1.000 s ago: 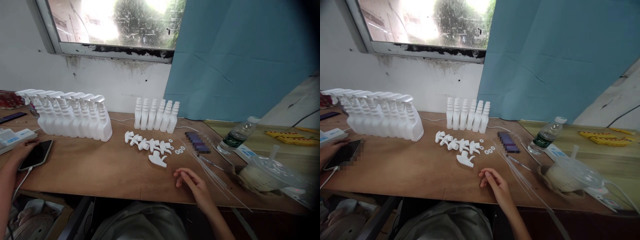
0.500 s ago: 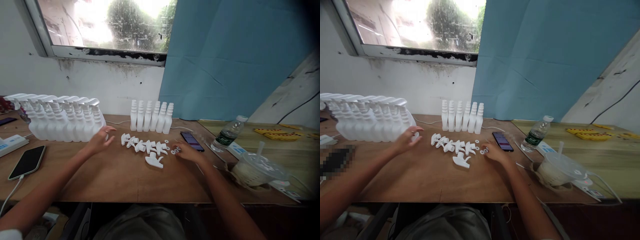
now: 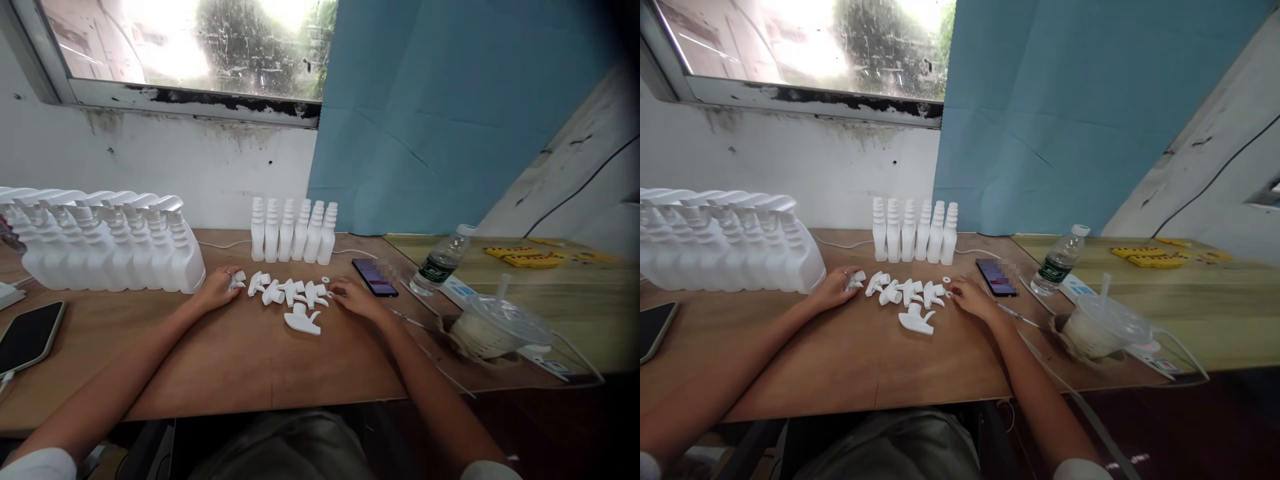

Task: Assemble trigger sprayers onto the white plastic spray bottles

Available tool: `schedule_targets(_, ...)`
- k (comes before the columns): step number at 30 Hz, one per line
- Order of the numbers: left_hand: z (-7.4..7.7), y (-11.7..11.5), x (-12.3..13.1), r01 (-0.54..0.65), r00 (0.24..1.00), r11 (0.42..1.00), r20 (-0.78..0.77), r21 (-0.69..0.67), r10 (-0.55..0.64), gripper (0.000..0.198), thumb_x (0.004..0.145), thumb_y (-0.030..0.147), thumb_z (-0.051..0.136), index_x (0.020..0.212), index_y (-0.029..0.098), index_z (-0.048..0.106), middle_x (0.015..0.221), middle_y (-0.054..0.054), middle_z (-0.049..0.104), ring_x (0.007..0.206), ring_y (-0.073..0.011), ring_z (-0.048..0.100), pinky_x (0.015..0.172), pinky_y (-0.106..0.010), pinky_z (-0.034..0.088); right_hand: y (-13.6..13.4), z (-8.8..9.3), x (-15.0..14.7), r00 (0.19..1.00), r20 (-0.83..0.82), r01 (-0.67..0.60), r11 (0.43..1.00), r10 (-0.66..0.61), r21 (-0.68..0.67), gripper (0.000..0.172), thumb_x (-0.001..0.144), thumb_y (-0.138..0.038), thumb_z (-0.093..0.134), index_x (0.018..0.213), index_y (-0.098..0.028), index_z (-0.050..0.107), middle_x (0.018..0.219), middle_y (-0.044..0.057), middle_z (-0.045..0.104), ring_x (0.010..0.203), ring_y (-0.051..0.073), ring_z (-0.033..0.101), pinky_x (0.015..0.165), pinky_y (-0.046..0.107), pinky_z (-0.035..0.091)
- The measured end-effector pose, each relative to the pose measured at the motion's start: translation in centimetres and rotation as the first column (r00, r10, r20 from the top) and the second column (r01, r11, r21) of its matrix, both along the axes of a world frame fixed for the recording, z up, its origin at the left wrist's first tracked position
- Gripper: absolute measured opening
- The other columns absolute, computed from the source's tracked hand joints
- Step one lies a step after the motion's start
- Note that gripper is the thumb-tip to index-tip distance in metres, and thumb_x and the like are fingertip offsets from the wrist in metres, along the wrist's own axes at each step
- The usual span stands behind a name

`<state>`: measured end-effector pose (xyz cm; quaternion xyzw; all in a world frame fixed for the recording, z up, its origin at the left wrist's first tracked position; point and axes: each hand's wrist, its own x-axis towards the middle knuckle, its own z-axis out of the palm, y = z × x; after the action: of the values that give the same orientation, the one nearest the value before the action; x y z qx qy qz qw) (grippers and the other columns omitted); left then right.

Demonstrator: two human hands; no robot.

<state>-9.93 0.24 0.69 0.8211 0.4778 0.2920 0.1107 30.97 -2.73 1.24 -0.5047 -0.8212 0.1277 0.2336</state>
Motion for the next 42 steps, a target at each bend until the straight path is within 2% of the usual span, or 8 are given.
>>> schedule_targets(6,1.2,-3.3,1.7,0.006,0.974,1.000,0.228,-0.024,-0.001,0.045,0.088,0.042,0.051,0.127,0.019,0.051,0.121,-0.009,0.064,0.106,-0.0234,0.063,0.086,-0.033,0.052,-0.9,1.4,-0.3,0.993,-0.100,0.065,0.994,-0.056,0.088,0.009,0.080,-0.022,0.062,0.071,-0.017,0.061,0.076,0.003,0.061,0.074,0.018,0.055,0.071,0.029,0.043)
schedule_targets(12,1.5,-9.0,6.2,0.392,0.810,0.894,0.542,-0.216,-0.224,0.038,0.086,0.045,0.061,0.115,0.020,0.057,0.105,-0.007,0.067,0.092,-0.0194,0.064,0.071,-0.025,0.051,-7.3,2.5,-5.3,0.929,-0.357,0.200,0.941,-0.093,0.273,0.011,0.092,-0.027,0.054,0.084,-0.020,0.059,0.087,0.004,0.063,0.077,0.018,0.056,0.073,0.030,0.045)
schedule_targets(15,0.6,-10.0,7.3,0.488,0.799,0.834,0.518,-0.258,-0.307,0.038,0.084,0.041,0.066,0.114,0.019,0.057,0.100,-0.006,0.068,0.087,-0.0175,0.063,0.074,-0.027,0.051,-10.6,1.9,-8.9,0.899,-0.416,0.017,0.941,0.132,0.337,0.008,0.093,-0.022,0.053,0.090,-0.022,0.061,0.093,0.006,0.066,0.087,0.019,0.061,0.078,0.032,0.048)
schedule_targets(20,-0.2,-10.2,7.6,0.576,0.768,0.779,0.491,-0.248,-0.412,0.044,0.081,0.035,0.071,0.117,0.020,0.052,0.109,-0.007,0.066,0.098,-0.0188,0.064,0.087,-0.032,0.052,-12.0,0.9,-11.5,0.915,-0.205,-0.215,0.851,0.346,0.478,0.019,0.093,-0.011,0.048,0.102,-0.023,0.060,0.095,0.006,0.068,0.087,0.020,0.061,0.081,0.037,0.049)
schedule_targets(25,0.3,-10.3,7.4,0.560,0.806,0.793,0.379,-0.239,-0.455,0.028,0.087,0.036,0.063,0.109,0.020,0.055,0.110,-0.005,0.064,0.095,-0.0168,0.063,0.080,-0.027,0.053,-11.5,0.2,-11.1,0.934,-0.054,-0.285,0.829,0.353,0.481,0.028,0.091,-0.008,0.041,0.109,-0.021,0.058,0.098,0.010,0.066,0.089,0.023,0.059,0.080,0.040,0.048)
schedule_targets(30,0.4,-10.2,7.1,0.536,0.837,0.819,0.255,-0.204,-0.484,0.022,0.088,0.036,0.060,0.104,0.021,0.056,0.097,-0.003,0.068,0.085,-0.0153,0.064,0.075,-0.025,0.051,-11.9,0.3,-10.8,0.939,-0.047,-0.300,0.877,0.341,0.376,0.027,0.090,-0.009,0.044,0.109,-0.022,0.058,0.112,0.011,0.062,0.099,0.023,0.057,0.087,0.042,0.047)
schedule_targets(37,0.3,-9.7,6.8,0.627,0.779,0.778,0.014,-0.040,-0.627,0.031,0.090,0.039,0.058,0.116,0.021,0.060,0.110,-0.010,0.069,0.099,-0.0214,0.065,0.087,-0.030,0.049,-12.0,0.4,-11.1,0.940,-0.082,-0.283,0.893,0.331,0.351,0.022,0.089,-0.017,0.055,0.110,-0.023,0.059,0.113,0.010,0.064,0.103,0.023,0.060,0.090,0.041,0.048)
schedule_targets(42,0.1,-9.4,6.8,0.663,0.748,0.748,0.004,0.001,-0.663,0.028,0.094,0.036,0.053,0.117,0.022,0.062,0.110,-0.009,0.070,0.096,-0.0203,0.067,0.086,-0.030,0.050,-11.5,-0.5,-11.1,0.929,-0.091,-0.298,0.872,0.358,0.389,0.024,0.092,-0.017,0.054,0.115,-0.023,0.059,0.111,0.009,0.067,0.104,0.022,0.062,0.092,0.042,0.048)
